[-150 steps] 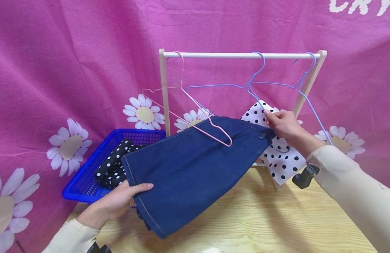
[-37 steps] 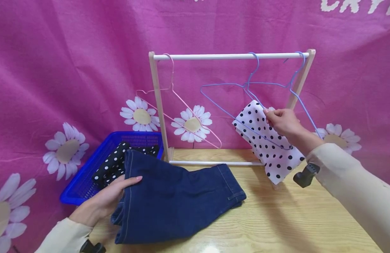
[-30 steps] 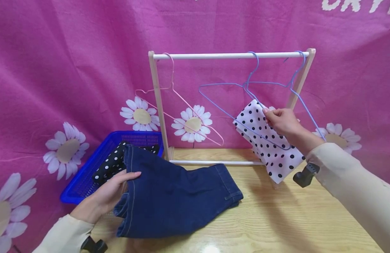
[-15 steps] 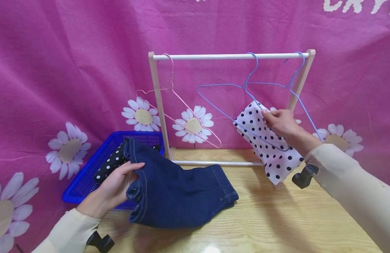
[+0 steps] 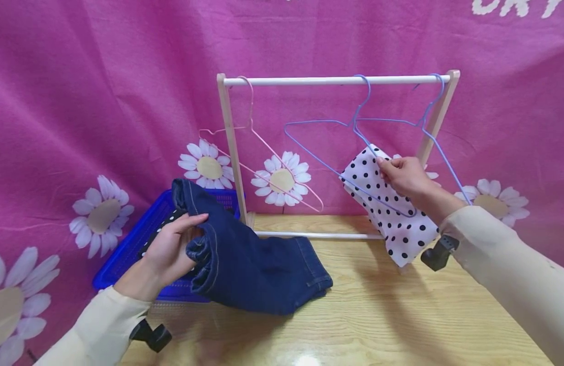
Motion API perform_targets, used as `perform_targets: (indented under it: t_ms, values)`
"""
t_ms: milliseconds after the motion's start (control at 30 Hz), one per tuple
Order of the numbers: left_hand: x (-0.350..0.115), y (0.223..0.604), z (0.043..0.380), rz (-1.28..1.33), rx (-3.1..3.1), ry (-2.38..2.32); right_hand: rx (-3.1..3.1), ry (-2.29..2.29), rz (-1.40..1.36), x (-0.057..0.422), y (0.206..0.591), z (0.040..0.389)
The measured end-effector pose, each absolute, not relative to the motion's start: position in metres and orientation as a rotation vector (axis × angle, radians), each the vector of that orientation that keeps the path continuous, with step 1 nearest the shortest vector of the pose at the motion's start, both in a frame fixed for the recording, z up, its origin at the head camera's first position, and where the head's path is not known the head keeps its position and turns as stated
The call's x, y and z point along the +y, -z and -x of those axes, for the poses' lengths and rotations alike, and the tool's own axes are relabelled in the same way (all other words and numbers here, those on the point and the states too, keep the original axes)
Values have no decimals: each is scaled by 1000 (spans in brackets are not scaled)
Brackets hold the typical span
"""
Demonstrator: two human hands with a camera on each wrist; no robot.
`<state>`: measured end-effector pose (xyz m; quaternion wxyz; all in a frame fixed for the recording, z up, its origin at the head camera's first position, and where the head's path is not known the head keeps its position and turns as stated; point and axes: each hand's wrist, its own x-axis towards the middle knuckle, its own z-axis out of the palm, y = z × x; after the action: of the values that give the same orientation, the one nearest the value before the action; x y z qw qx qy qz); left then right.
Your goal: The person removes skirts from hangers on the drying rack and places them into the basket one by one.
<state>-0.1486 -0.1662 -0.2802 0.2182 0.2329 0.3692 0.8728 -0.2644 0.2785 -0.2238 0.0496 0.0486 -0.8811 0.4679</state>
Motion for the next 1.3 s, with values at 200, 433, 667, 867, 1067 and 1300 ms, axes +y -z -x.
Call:
perform_targets:
  t_ms: [200,433,667,867,1067,1300]
  values:
    - [-161,267,151,-596,1099,-2498,-2713,-1445,-144,275,222,265]
    - [-150,246,156,-597,1124,-2570,-2720,-1429,-141,274,221,267]
    - [-144,225,161,-620,1135,-2599,-2704,-1442,-149,270,222,270]
    - [-139,213,164,-608,1190,-2634,-2712,-1429,-160,267,223,271]
    - [-136,200,167,-605,1165,-2679,-2718,-1449,-170,264,224,271]
    - [-131,179,168,-638,1039,-2722,-2734,-1450,-165,262,224,272]
